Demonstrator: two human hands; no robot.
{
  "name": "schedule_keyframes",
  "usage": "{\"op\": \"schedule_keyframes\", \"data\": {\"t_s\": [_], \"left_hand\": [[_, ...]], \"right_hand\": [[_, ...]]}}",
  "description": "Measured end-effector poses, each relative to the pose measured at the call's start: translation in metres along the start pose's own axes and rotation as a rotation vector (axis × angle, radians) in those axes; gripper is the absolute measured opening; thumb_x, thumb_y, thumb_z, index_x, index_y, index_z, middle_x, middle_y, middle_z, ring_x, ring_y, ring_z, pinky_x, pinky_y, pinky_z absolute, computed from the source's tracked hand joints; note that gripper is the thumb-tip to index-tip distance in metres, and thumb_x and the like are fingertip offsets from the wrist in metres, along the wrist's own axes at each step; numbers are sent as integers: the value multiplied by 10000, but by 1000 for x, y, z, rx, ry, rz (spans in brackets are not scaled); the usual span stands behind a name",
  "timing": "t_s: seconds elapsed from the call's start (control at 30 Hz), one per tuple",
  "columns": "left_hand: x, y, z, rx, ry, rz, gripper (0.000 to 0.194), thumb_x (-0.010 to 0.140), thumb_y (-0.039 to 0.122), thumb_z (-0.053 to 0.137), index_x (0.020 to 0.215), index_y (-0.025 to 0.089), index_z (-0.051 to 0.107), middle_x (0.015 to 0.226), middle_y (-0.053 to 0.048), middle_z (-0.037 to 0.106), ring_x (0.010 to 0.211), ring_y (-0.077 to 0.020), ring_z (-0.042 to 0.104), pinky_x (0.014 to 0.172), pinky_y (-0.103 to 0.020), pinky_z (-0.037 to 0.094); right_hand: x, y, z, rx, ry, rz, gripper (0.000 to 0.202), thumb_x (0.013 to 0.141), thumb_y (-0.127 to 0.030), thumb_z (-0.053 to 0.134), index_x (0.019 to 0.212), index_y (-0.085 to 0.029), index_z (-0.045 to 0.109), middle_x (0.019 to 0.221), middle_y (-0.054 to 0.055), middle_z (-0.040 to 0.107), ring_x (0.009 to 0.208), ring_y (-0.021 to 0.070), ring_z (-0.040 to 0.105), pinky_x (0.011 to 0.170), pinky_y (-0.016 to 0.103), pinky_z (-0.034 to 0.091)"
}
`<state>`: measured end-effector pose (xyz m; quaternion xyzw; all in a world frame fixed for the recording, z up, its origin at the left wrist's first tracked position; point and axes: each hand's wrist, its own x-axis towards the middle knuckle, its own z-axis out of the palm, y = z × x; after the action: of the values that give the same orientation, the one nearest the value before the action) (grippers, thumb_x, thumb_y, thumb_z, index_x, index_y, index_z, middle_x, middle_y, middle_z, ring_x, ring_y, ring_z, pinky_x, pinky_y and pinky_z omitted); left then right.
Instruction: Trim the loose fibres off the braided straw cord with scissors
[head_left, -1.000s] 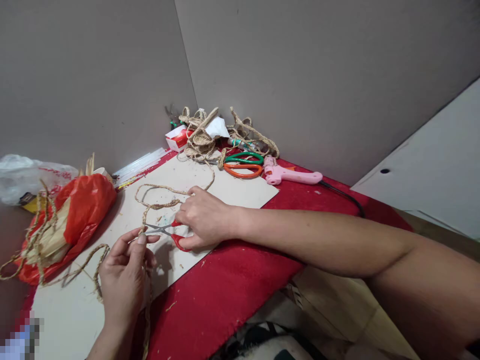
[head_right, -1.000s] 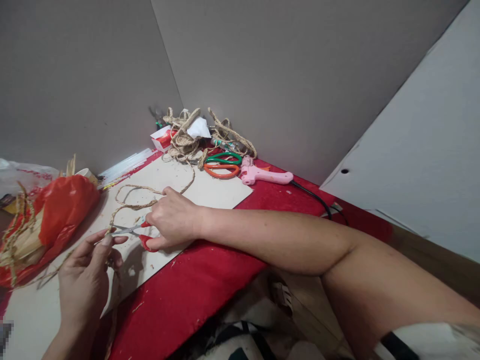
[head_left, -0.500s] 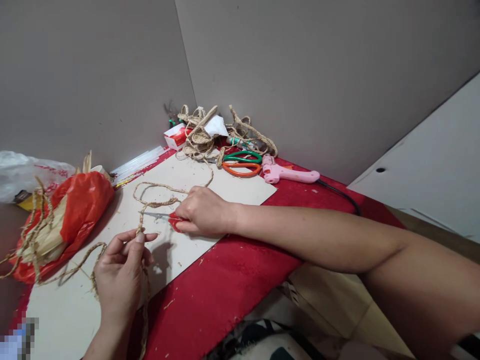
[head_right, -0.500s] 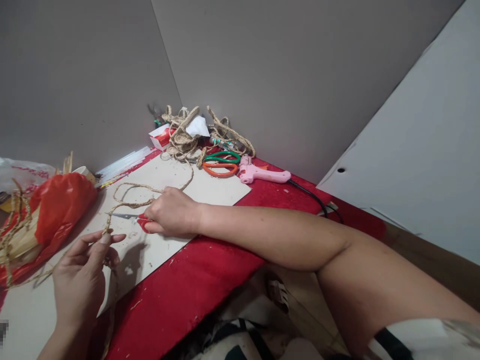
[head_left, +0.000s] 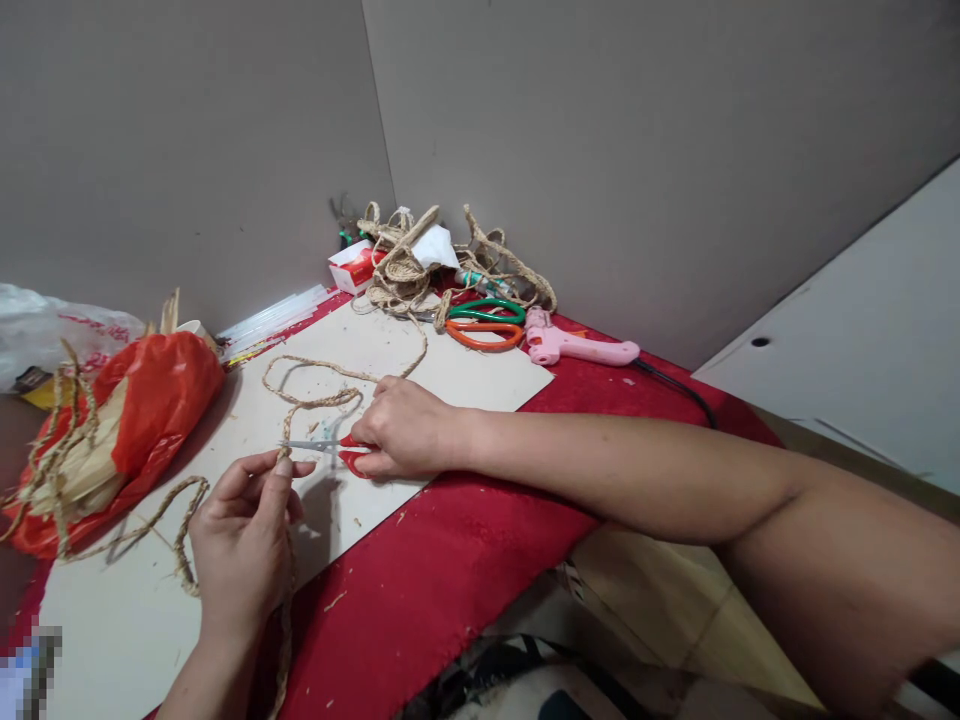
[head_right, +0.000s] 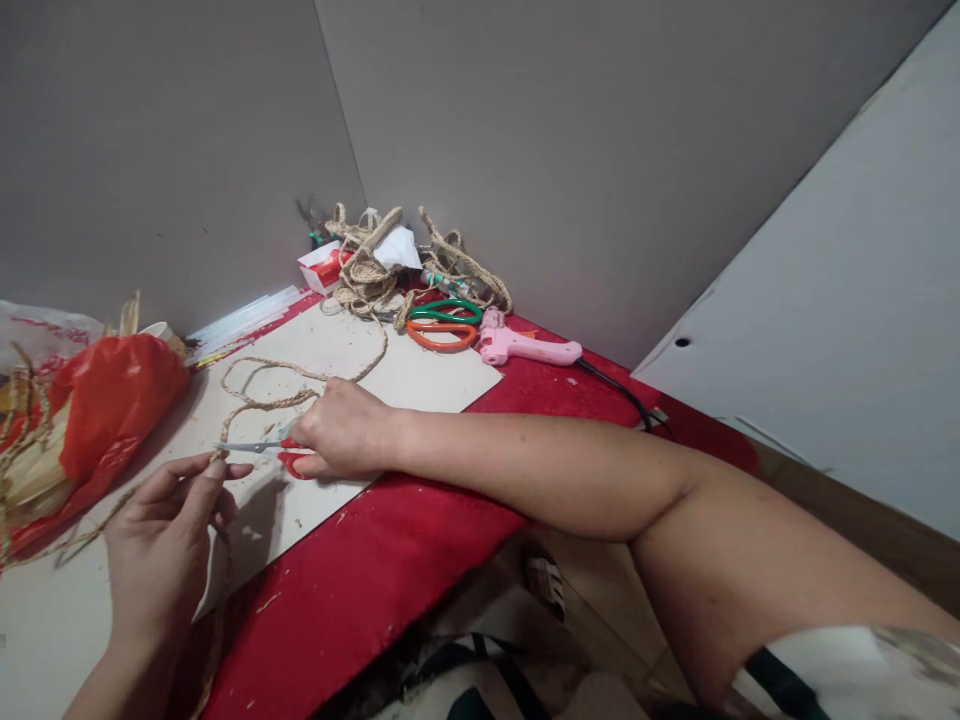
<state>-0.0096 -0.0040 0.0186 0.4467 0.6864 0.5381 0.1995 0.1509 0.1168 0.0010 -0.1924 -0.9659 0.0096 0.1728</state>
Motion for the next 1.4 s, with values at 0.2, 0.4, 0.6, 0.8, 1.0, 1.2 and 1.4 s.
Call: {"op": "schedule_keyframes", "data": {"t_s": [0.2,0.4,0.6,0.8,1.0,1.2,1.4], "left_hand": [[-1,2,-2,-39,27,17,209,766,388,693,873,212,661,764,-12,717,472,-92,483,469,-234,392],[-4,7,-2,15,56,3,247,765,402,683,904,199,656,663,-1,686,441,-100,476,427,-233,363],[-6,14,2,30,74,9,221,768,360,677,891,178,651,632,2,665,442,-104,455,435,-240,361],[-5,7,-2,64,29,22,209,775,378,677,865,192,647,649,2,681,450,-102,468,450,-235,378],[-3,2,-2,63,15,25,213,775,383,679,873,194,669,656,8,672,446,-94,466,424,-226,375],[-1,2,-3,-3,12,25,223,767,370,691,898,190,683,617,15,651,459,-96,477,440,-219,382],[-1,1,-2,-75,-148,-13,238,768,369,684,925,190,688,566,16,626,454,-107,479,445,-224,383]], "right_hand": [[0,7,-5,82,75,130,319,835,-382,474,654,-185,647,650,18,684,566,119,507,615,289,251],[-2,-1,-2,81,104,16,375,781,-502,488,692,-173,644,618,28,664,578,131,514,727,314,302],[-2,-4,-2,-20,7,12,415,819,-492,436,751,-152,663,682,76,693,594,148,529,770,348,291],[-1,-4,2,-57,52,-16,445,842,-519,419,781,-158,673,714,72,702,636,170,563,755,347,281],[0,-5,2,-53,10,-13,370,857,-440,461,775,-151,677,709,71,696,641,159,557,738,336,279],[2,5,-3,255,149,221,263,810,-313,541,619,-149,619,557,-15,565,539,80,395,603,266,246],[8,-9,-3,1229,115,331,422,753,-479,612,529,-135,513,476,-67,386,471,40,329,484,206,251]]}}
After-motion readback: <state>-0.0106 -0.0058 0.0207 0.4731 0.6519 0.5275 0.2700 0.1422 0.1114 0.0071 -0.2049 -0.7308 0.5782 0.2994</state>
